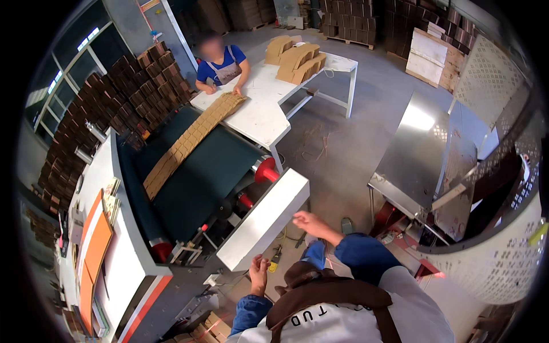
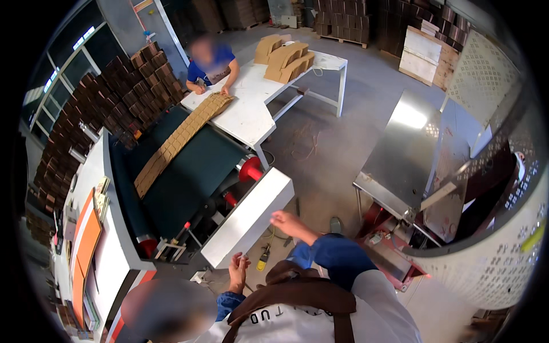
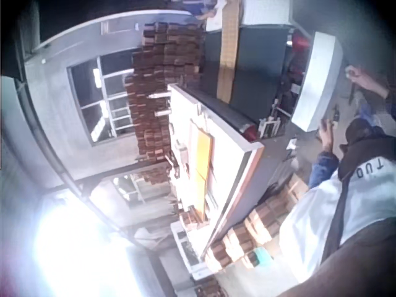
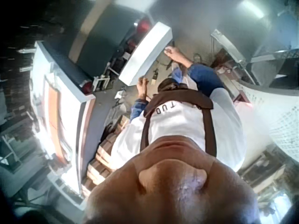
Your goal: The person gathers stacks of flat corrugated cardboard pieces, places them into a strapping machine, and secures them with pink plastic bands. The person then removes the bundles and stacks them on a nearby table.
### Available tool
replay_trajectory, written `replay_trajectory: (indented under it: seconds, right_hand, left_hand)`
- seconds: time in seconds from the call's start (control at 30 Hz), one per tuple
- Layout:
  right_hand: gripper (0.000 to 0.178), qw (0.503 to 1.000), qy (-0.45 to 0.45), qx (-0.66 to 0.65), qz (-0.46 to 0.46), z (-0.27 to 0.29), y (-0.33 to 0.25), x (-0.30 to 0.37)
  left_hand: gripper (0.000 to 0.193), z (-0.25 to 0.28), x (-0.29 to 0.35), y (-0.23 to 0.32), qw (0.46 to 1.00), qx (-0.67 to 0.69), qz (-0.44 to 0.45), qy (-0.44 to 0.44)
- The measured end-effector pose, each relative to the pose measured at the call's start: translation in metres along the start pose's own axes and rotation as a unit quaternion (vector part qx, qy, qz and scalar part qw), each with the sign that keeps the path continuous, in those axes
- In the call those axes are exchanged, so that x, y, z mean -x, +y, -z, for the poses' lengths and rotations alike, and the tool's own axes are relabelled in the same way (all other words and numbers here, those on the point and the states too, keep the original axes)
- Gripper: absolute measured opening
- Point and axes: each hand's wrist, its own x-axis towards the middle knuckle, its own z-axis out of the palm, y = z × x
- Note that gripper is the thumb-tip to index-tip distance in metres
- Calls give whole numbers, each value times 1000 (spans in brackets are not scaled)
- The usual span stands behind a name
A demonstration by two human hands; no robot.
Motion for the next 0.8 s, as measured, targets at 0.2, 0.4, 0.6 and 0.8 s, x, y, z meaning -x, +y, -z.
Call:
replay_trajectory:
  seconds: [0.2, 0.4, 0.6, 0.8]
  right_hand:
    - [43, 963, -192, 181, -56, 68, 20, -101]
    - [39, 973, -80, 41, -214, 223, 105, -141]
    - [47, 879, -177, 155, -415, 329, 146, -179]
    - [42, 862, -230, 171, -419, 444, 224, -292]
  left_hand:
    - [37, -84, -118, 56, 996, -23, -88, 21]
    - [39, -128, -166, 81, 995, -81, -41, 30]
    - [38, -146, -202, 88, 988, -79, 21, 128]
    - [35, -213, -259, 115, 968, -139, 59, 203]
